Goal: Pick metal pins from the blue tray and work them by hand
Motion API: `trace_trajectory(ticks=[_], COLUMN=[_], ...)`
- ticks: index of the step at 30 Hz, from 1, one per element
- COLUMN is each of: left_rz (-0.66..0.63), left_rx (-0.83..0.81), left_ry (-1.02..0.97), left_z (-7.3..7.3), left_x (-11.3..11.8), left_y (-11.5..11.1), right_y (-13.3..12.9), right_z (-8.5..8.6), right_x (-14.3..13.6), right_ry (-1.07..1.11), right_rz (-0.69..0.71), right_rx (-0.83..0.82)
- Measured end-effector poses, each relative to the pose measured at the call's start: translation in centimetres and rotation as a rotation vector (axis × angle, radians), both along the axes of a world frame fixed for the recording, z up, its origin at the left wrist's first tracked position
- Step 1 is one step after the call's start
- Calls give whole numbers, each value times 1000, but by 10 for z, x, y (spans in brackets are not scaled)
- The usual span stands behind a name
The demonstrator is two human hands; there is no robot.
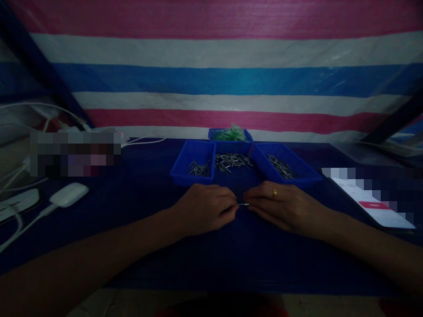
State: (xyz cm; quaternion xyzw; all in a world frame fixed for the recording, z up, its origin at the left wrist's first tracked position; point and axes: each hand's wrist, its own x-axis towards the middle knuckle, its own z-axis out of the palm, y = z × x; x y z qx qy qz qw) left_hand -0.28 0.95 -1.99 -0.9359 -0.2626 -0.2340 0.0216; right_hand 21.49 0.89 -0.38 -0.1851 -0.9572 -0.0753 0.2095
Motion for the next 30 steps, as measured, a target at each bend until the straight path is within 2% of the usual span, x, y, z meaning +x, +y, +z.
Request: trace_trajectory(ticks=[13, 21, 30], left_rz=[12, 23, 25], left_rx=[53, 218, 182], left_ry=[5, 80, 94], left_z=[0, -2, -1], left_x=[0, -2, -4], left_y=[0, -3, 1], right_y=[1, 2, 1], right_z=[-3, -2, -2], right_x=[0, -1, 0], right_ry=[-18, -17, 14], right_rz=[-27, -60, -95], right_rx=[-21, -3, 17])
